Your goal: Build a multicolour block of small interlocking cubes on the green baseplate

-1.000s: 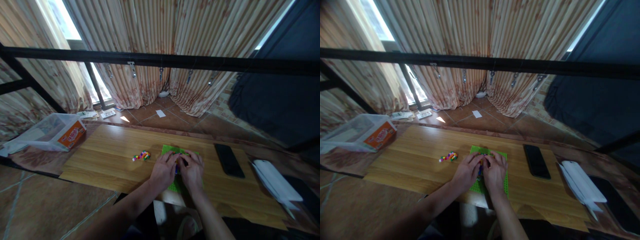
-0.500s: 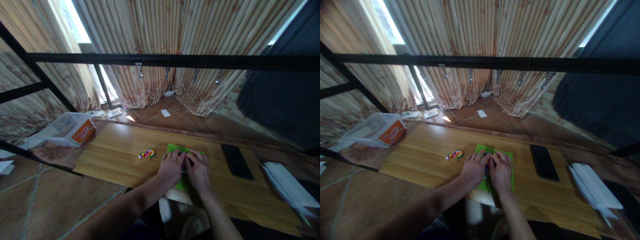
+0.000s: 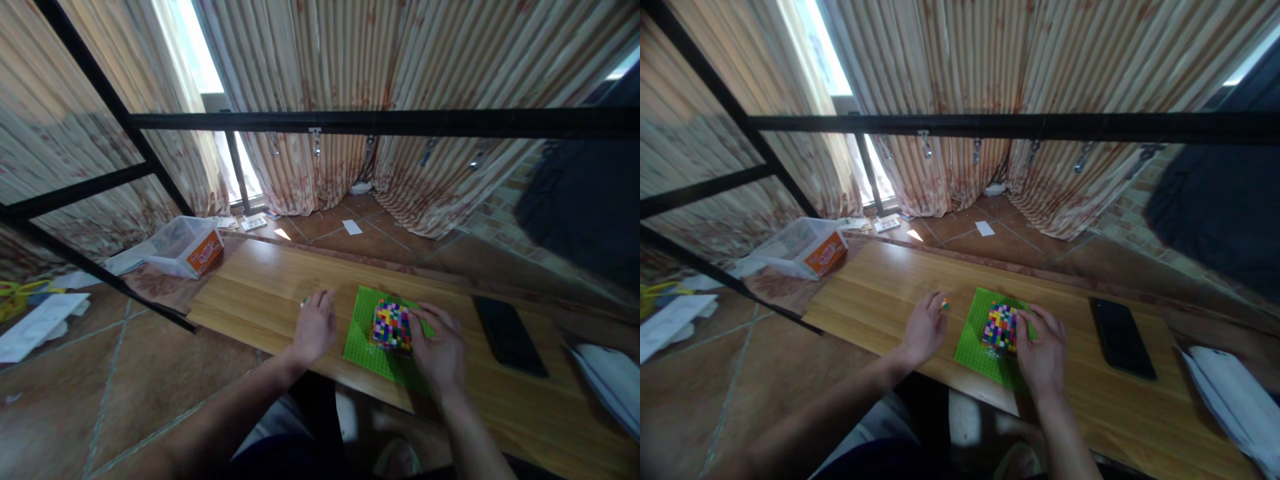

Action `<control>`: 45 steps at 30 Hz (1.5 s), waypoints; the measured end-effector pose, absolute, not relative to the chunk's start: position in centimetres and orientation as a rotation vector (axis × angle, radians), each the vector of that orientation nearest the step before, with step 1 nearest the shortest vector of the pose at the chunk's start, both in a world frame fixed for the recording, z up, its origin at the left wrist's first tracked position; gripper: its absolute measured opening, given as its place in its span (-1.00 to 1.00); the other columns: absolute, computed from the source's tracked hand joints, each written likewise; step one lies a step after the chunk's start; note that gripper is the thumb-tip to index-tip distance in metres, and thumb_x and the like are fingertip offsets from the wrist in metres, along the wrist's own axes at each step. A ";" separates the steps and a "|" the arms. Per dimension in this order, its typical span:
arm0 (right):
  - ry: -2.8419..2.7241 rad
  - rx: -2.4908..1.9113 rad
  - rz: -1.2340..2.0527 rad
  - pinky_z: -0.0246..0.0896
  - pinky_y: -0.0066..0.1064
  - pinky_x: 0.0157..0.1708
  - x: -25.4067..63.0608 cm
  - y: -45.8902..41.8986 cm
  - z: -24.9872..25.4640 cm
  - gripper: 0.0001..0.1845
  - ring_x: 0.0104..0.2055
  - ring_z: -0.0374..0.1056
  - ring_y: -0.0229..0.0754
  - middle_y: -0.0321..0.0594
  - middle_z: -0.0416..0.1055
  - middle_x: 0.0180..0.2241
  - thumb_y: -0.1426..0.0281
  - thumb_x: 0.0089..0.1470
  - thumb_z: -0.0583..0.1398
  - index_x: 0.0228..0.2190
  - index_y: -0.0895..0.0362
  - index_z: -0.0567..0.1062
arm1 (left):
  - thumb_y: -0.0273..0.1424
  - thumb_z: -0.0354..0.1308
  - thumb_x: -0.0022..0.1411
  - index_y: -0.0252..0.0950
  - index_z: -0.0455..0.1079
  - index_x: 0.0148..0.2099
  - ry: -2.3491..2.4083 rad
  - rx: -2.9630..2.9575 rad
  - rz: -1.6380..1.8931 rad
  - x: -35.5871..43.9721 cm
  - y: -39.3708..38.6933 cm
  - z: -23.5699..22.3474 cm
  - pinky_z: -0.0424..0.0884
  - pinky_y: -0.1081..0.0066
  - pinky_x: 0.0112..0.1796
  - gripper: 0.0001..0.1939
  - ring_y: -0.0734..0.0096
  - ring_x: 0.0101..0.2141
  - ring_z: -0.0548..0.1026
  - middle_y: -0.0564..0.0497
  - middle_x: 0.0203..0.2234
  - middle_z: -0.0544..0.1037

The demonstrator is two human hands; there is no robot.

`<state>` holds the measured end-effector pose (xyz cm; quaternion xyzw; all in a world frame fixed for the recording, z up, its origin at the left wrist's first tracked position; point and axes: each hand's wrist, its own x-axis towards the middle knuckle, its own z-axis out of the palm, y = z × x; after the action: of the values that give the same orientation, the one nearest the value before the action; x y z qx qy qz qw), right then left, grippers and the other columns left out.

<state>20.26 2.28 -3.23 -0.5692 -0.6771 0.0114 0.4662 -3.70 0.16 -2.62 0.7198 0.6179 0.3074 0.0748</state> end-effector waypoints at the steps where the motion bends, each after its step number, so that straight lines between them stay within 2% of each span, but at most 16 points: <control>1: -1.651 -1.405 0.026 0.24 -0.14 -0.07 20.4 2.3 -3.1 -0.70 -0.14 0.36 -0.05 -0.08 0.47 -0.19 0.21 0.13 0.12 -0.34 0.13 0.57 | -0.54 0.00 0.17 -0.30 0.22 0.16 1.927 2.063 0.931 -5.3 0.2 -3.0 0.30 0.23 0.03 -0.52 0.22 -0.01 0.37 -0.16 -0.01 0.40; 6: -1.642 -1.411 0.023 0.26 -0.16 -0.07 20.3 2.4 -2.9 -0.69 -0.16 0.37 -0.06 -0.08 0.49 -0.22 0.20 0.13 0.12 -0.34 0.15 0.57 | -0.44 0.15 0.10 -0.31 0.28 0.09 2.094 1.860 0.733 -9.9 0.5 -3.9 0.36 0.29 -0.09 -0.53 0.22 -0.12 0.44 -0.15 -0.12 0.44; 11: -1.645 -1.410 0.026 0.26 -0.15 -0.07 20.1 2.6 -3.0 -0.69 -0.16 0.38 -0.07 -0.10 0.50 -0.23 0.20 0.13 0.12 -0.35 0.13 0.56 | -0.48 0.04 0.17 -0.29 0.40 -0.11 2.029 1.985 0.532 -9.6 1.6 -3.4 0.35 0.34 -0.13 -0.76 0.27 -0.18 0.45 -0.11 -0.22 0.47; 14: -1.646 -1.421 0.031 0.27 -0.16 -0.07 20.3 2.6 -3.0 -0.69 -0.17 0.39 -0.07 -0.10 0.50 -0.24 0.19 0.14 0.11 -0.34 0.13 0.56 | -0.53 -0.02 0.18 -0.27 0.40 -0.18 2.014 2.013 0.462 -9.4 2.2 -3.3 0.35 0.37 -0.18 -0.78 0.31 -0.24 0.46 -0.08 -0.26 0.47; 19: -1.645 -1.418 0.036 0.27 -0.17 -0.08 20.6 2.5 -2.9 -0.70 -0.17 0.39 -0.08 -0.11 0.51 -0.25 0.21 0.15 0.11 -0.34 0.13 0.55 | -0.52 -0.04 0.20 -0.29 0.38 -0.25 2.039 2.024 0.495 -9.6 2.5 -3.7 0.33 0.39 -0.24 -0.82 0.34 -0.30 0.45 -0.07 -0.30 0.46; 22: -1.617 -1.400 0.039 0.28 -0.18 -0.11 20.5 2.5 -2.5 -0.73 -0.18 0.39 -0.09 -0.12 0.51 -0.26 0.23 0.14 0.12 -0.35 0.12 0.55 | -0.53 -0.01 0.17 -0.31 0.38 -0.31 2.011 1.935 0.671 -9.6 2.6 -4.0 0.31 0.40 -0.28 -0.86 0.36 -0.35 0.43 -0.05 -0.37 0.45; 27: -1.621 -1.287 0.098 0.28 -0.18 -0.12 19.1 1.7 -1.4 -0.78 -0.20 0.39 -0.11 -0.16 0.51 -0.28 0.27 0.14 0.14 -0.32 0.09 0.56 | -0.45 0.14 0.11 -0.34 0.41 -0.39 1.570 1.314 1.091 -7.7 2.4 -2.9 0.26 0.50 -0.42 -0.93 0.51 -0.49 0.36 0.08 -0.56 0.42; 29: -1.662 -1.224 0.172 0.29 -0.20 -0.12 18.2 1.2 -0.9 -0.80 -0.18 0.39 -0.13 -0.19 0.52 -0.27 0.30 0.15 0.14 -0.28 0.06 0.56 | -0.42 0.24 0.05 -0.35 0.44 -0.35 1.329 0.983 1.149 -6.2 1.9 -1.8 0.25 0.55 -0.46 -0.90 0.59 -0.54 0.33 0.11 -0.56 0.41; 32: -1.750 -1.147 0.323 0.28 -0.20 -0.06 17.0 0.4 -0.1 -0.79 -0.10 0.38 -0.14 -0.21 0.51 -0.21 0.33 0.17 0.12 -0.21 0.02 0.54 | -0.49 0.36 -0.09 -0.35 0.45 -0.33 1.022 0.550 1.082 -3.9 1.1 -0.1 0.30 0.59 -0.44 -0.79 0.65 -0.53 0.37 0.09 -0.49 0.47; 36: -1.866 -1.073 0.491 0.19 -0.12 0.08 16.2 -0.3 0.9 -0.69 0.05 0.30 -0.12 -0.17 0.43 -0.04 0.34 0.22 0.07 -0.02 -0.02 0.45 | -0.54 0.34 -0.06 -0.39 0.45 -0.35 0.811 0.335 0.898 -1.5 0.5 1.4 0.36 0.59 -0.42 -0.82 0.64 -0.52 0.40 0.06 -0.50 0.48; 38: -1.892 -1.061 0.570 0.17 -0.12 0.10 16.2 -0.6 1.2 -0.66 0.09 0.27 -0.12 -0.16 0.39 0.00 0.34 0.24 0.03 0.01 -0.04 0.43 | -0.54 0.33 -0.04 -0.42 0.44 -0.38 0.750 0.303 0.835 -0.8 0.4 1.6 0.34 0.61 -0.44 -0.86 0.66 -0.53 0.39 0.06 -0.52 0.46; 45: -1.800 -1.036 0.723 0.22 -0.20 0.03 16.5 -0.2 1.0 -0.75 -0.01 0.33 -0.15 -0.17 0.43 -0.12 0.34 0.23 0.05 -0.18 0.01 0.51 | -0.55 0.19 0.07 -0.43 0.41 -0.37 0.679 0.196 0.737 0.5 0.4 1.8 0.30 0.59 -0.48 -0.98 0.62 -0.56 0.35 0.05 -0.57 0.40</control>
<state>16.50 -0.19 1.00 -0.4198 -0.7293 0.2930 0.4539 0.51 0.37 1.84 0.0937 0.3250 0.3525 0.8726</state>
